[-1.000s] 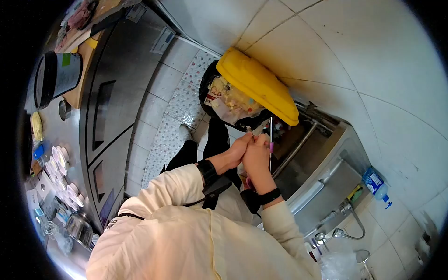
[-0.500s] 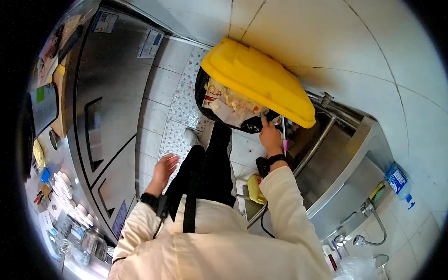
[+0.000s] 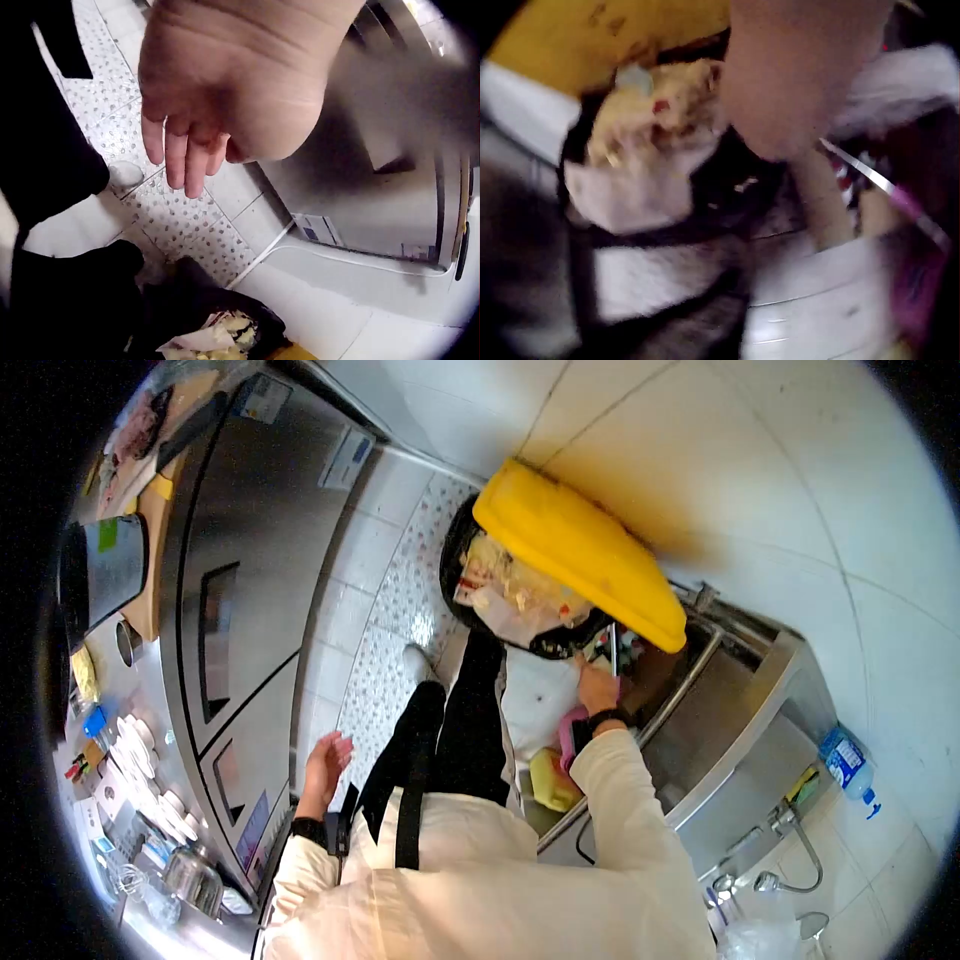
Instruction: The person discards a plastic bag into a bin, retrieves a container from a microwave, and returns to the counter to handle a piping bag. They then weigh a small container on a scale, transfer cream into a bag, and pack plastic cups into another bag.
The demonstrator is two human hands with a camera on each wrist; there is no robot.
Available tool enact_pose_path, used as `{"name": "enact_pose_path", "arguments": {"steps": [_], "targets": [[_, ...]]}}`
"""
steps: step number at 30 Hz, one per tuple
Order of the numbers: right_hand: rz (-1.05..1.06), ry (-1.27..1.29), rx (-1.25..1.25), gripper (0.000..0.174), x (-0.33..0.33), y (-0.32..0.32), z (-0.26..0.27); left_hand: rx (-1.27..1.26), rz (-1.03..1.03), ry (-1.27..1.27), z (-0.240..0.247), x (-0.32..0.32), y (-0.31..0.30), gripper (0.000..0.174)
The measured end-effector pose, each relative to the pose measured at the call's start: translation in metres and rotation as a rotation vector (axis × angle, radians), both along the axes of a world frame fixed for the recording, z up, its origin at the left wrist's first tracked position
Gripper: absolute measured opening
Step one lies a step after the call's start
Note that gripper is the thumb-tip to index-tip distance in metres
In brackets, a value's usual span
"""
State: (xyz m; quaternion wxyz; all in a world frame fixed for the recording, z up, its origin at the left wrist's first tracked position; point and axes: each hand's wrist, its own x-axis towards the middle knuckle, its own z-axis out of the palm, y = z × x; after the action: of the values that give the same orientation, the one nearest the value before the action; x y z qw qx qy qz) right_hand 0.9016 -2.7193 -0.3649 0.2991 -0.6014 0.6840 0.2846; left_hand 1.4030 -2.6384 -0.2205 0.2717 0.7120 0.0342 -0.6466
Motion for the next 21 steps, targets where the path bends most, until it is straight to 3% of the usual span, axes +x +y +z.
{"name": "enact_pose_path", "arguments": {"steps": [3,5,6,7,8,9,11,13,15,17,19,21], "targets": [[-0.122,-0.059,-0.252,0.029,0.035,-0.045,0.051,0.032,0.006,-0.041,0.012,0.012,0.002,0.035],[0.000,-0.009,-0.016,0.028,0.003,-0.007,0.010,-0.060,0.014,-0.053,0.019,0.022,0.006,0.032],[-0.015,-0.120,-0.141,0.025,-0.006,0.000,-0.003,-0.051,0.006,-0.052,0.017,0.029,0.015,0.031],[-0.066,-0.044,-0.071,0.032,0.013,-0.022,0.018,-0.058,0.010,-0.060,0.016,0.039,0.014,0.030],[-0.127,-0.075,-0.186,0.041,0.039,-0.038,0.053,-0.021,0.011,-0.109,0.044,0.032,-0.008,0.030],[-0.158,-0.073,-0.199,0.046,0.051,-0.046,0.067,-0.128,-0.032,-0.142,0.041,0.042,-0.001,0.031],[-0.077,-0.261,-0.259,0.045,0.086,-0.060,0.124,-0.266,0.002,-0.150,0.068,0.045,-0.012,0.032],[-0.114,-0.501,-0.276,0.037,0.111,-0.066,0.145,-0.350,-0.046,-0.163,0.086,0.054,-0.016,0.031],[0.024,-0.809,-0.609,0.034,0.141,-0.071,0.163,-0.406,-0.065,-0.212,0.103,0.061,-0.014,0.031],[0.041,-0.925,-0.746,0.032,0.177,-0.086,0.188,-0.535,-0.203,-0.378,0.119,0.075,-0.009,0.029],[0.033,-1.049,-0.871,0.031,0.216,-0.106,0.219,-0.630,-0.172,-0.415,0.136,0.088,-0.002,0.026],[-0.307,-1.141,-0.600,0.027,0.253,-0.130,0.272,-0.702,-0.044,-0.480,0.157,0.103,0.004,0.023]]}}
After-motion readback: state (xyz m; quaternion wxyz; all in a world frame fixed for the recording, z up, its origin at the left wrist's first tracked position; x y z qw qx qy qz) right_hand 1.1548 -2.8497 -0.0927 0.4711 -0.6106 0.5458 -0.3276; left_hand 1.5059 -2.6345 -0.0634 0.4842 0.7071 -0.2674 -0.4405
